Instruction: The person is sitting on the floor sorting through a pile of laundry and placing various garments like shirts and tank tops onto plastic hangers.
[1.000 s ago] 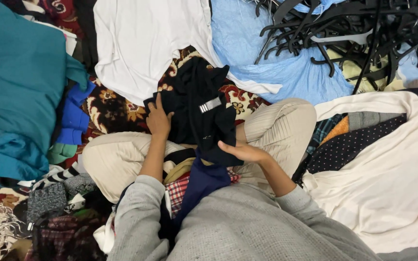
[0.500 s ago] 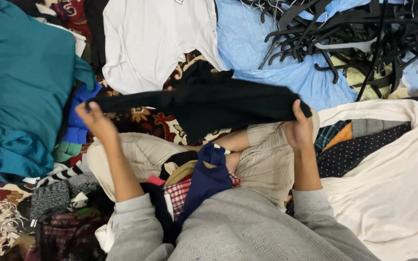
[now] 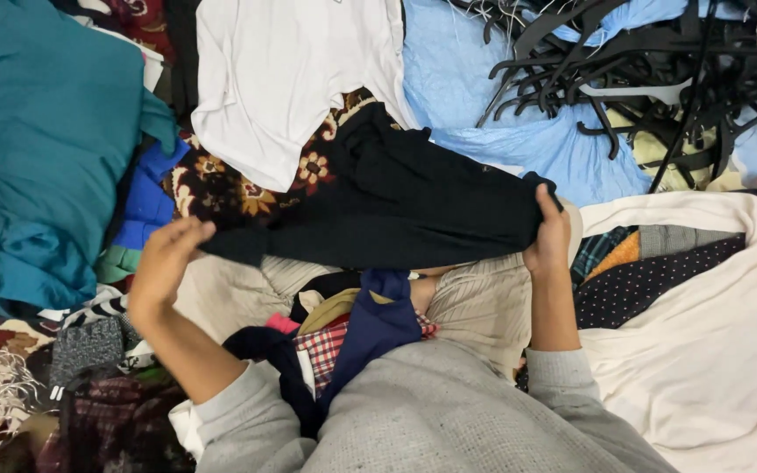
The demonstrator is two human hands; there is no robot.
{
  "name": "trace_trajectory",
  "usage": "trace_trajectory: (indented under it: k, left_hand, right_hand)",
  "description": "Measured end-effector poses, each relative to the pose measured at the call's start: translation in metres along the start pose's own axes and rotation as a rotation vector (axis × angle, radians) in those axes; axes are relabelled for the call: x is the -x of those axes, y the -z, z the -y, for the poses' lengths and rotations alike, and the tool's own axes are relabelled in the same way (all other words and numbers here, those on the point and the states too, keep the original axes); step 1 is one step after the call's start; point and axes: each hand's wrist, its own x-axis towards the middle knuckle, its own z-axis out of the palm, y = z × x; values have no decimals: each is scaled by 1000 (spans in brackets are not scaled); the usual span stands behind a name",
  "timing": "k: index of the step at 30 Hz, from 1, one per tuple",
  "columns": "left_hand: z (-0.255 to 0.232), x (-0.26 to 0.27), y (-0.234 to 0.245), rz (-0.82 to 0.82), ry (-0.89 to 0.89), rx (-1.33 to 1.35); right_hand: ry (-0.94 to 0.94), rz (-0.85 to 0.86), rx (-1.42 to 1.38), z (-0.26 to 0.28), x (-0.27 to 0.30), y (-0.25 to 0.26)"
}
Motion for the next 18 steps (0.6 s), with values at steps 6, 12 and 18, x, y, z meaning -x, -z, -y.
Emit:
trace_trajectory:
  k: [6,12,18]
  left_hand:
    - [-37,4,-28,280,-351,1265]
    - [-108,-7,-137,345,652,1513]
    - [-43,-34,-146,277,250,361]
  right_hand:
    - [-41,1,-315,28,16,-23]
    - [-21,36,-188,17,10,-26]
    - [-3,120,161,5,-15,1]
